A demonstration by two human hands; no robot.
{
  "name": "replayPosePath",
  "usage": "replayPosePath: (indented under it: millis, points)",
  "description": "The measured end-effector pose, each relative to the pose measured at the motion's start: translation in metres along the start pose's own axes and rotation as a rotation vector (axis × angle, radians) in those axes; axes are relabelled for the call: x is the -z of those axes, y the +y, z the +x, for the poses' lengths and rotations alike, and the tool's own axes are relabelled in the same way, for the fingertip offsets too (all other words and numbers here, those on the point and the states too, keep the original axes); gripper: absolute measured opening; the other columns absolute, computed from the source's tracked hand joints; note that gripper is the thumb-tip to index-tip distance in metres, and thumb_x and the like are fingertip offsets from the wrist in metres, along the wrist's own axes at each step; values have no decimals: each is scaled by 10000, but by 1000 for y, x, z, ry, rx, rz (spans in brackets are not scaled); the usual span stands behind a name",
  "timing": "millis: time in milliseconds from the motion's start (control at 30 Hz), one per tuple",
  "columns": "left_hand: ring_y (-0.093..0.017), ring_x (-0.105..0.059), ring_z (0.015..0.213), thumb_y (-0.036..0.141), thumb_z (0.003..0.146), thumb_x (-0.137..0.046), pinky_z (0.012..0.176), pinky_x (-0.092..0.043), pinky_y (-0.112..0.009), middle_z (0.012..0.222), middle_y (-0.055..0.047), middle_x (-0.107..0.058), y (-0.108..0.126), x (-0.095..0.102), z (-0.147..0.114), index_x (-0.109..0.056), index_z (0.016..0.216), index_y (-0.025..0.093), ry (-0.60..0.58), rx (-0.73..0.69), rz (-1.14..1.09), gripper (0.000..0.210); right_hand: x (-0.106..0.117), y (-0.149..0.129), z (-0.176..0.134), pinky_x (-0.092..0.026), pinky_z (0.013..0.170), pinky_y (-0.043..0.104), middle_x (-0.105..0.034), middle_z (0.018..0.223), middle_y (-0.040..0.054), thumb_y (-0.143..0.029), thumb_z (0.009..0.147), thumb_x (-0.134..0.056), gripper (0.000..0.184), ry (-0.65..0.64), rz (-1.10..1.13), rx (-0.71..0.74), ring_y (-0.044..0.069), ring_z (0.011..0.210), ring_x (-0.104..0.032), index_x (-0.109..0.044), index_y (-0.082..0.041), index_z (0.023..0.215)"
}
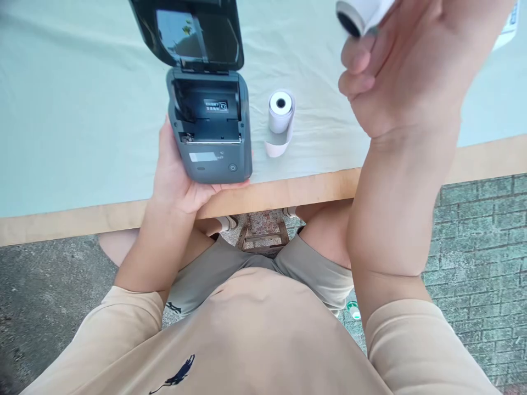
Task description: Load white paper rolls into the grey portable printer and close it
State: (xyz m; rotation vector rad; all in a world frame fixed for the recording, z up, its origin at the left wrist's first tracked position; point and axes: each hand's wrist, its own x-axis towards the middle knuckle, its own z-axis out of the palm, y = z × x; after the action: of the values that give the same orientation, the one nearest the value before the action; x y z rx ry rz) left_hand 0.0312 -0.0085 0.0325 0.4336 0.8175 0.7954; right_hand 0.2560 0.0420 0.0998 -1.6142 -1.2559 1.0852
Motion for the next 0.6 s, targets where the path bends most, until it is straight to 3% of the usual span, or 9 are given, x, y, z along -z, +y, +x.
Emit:
replayPosePath:
  millis: [67,133,167,267,400,500,600]
  points:
    - [-350,-645,1130,664,910,-271,633,-652,-408,1333,-72,-620,1,-1,-1,-604,1237,250,2,-6,6,623,2,15,9,-168,392,209,-592,1043,17,-197,998,-25,510,118,300,-93,23,495,-363,-531,-206,937]
    - [-351,-644,1125,665,907,-283,609,-648,-391,1333,-77,-618,1,-2,-1,-607,1229,252,0,-14,9,616,3,31,14,-226,376,222,-584,875,11,-160,936,-358,156,195,244,59,39,464,-399,-507,-204,956]
    - [-352,-646,1118,668,904,-288,598,-645,-387,1326,-81,-620,1,-1,-1,-609,1224,251,0,-16,10,616,4,39,14,-274,372,228,-589,861,10,-139,873,-453,125,186,139,162,50,475,-441,-508,-203,965]
    - [-342,-661,1067,671,906,-257,574,-637,-398,1281,-87,-637,1,-1,1,-611,1210,247,-2,-13,15,631,8,56,14,-425,434,230,-627,940,33,-185,781,-588,200,111,-337,370,90,629,-559,-552,-196,977]
    - [-295,-681,964,651,921,-214,547,-624,-381,1204,-86,-657,2,-1,2,-620,1181,236,-25,-12,2,636,11,68,17,-412,515,240,-655,973,49,-266,699,-725,261,141,-746,331,95,661,-510,-623,-200,930]
    - [-282,-684,929,644,926,-219,543,-621,-379,1184,-90,-659,2,-2,2,-626,1176,223,-37,-21,-9,637,16,68,17,-398,568,266,-659,1053,44,-290,680,-737,403,107,-867,300,106,675,-514,-622,-231,1062]
    - [-280,-679,934,647,924,-243,554,-624,-388,1193,-86,-657,1,-1,2,-626,1186,223,-34,-26,-13,629,26,57,7,-419,673,308,-615,1184,89,-182,708,-618,522,146,-750,498,197,956,-608,-554,-200,1225]
